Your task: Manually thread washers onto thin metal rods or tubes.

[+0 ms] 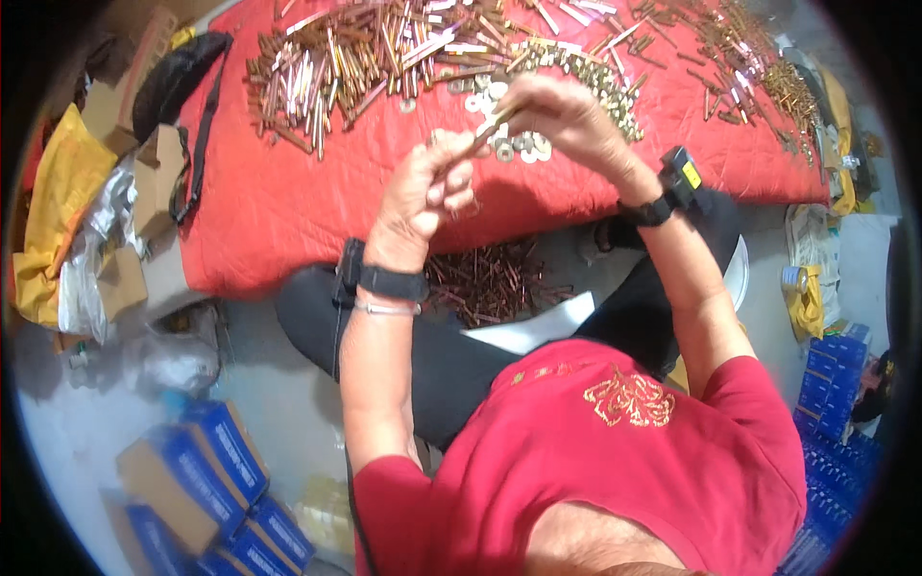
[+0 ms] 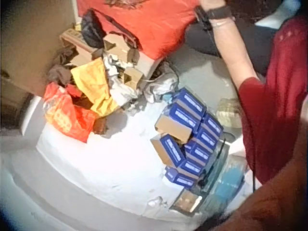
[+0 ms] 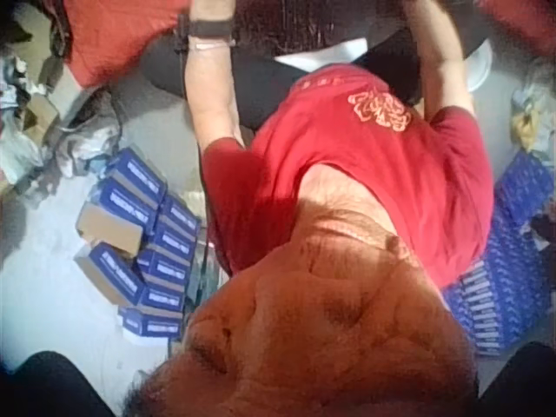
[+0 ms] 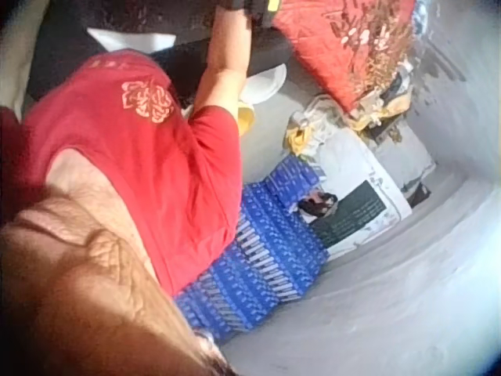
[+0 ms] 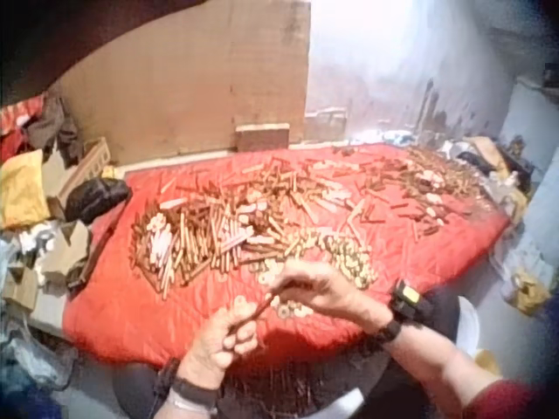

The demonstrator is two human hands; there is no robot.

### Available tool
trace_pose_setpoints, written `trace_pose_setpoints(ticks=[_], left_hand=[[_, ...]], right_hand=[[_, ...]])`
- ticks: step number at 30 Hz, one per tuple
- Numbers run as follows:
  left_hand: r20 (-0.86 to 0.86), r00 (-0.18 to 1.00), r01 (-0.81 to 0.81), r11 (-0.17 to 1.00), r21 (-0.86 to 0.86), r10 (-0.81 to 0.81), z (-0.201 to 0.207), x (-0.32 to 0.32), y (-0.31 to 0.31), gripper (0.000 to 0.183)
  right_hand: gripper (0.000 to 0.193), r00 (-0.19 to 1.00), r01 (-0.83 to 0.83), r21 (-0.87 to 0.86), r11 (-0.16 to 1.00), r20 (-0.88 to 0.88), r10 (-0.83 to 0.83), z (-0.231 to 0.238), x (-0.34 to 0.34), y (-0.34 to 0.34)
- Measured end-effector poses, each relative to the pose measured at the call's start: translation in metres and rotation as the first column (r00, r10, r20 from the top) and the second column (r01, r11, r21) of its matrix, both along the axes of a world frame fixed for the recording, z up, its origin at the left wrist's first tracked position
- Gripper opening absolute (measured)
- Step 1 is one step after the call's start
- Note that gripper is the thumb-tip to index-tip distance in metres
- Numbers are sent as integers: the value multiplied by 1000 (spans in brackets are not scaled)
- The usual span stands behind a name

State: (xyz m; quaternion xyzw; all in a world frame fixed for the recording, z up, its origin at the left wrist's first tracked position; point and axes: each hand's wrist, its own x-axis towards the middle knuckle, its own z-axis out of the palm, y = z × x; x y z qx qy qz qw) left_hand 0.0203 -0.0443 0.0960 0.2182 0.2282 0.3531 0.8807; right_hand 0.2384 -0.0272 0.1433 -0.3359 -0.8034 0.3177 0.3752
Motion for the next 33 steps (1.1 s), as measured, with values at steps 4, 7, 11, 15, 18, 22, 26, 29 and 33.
trace_pose_setpoints(ticks=[4,7,11,15,18,22,26,29,33], left_hand=[[-285,944,-111,974,199,166,9,2,-10,22],[-3,999,35,997,-62,-35,9,-8,-4,19],[23,999,23,1000,-9,-23,6,-4,-4,17],[-247,916,-216,906,364,318,12,7,-11,10],[-272,900,-212,887,411,341,13,9,-12,9],[-282,919,-170,924,343,274,12,5,-11,11],[-32,999,30,999,11,-30,10,-7,-6,15],[-32,1000,1,1000,-12,-1,11,-5,-7,15],[-194,974,-77,978,194,115,15,5,-11,16]], right_hand=[[12,1000,9,-221,975,3,-8,4,-6,-5],[10,996,-81,88,993,-23,83,6,-7,-4],[10,975,-61,-183,981,-223,19,4,-11,-15],[16,906,-82,-679,729,-357,-230,12,-9,-15],[20,931,-102,-637,764,-331,-151,-1,-4,-9],[12,960,-57,-585,809,-255,-116,-2,-4,-8],[6,959,-117,-360,926,-283,11,-6,-4,-11],[5,972,-45,-344,938,-233,-39,0,-8,-15],[11,997,74,-190,979,-8,-77,-6,-5,-14]])
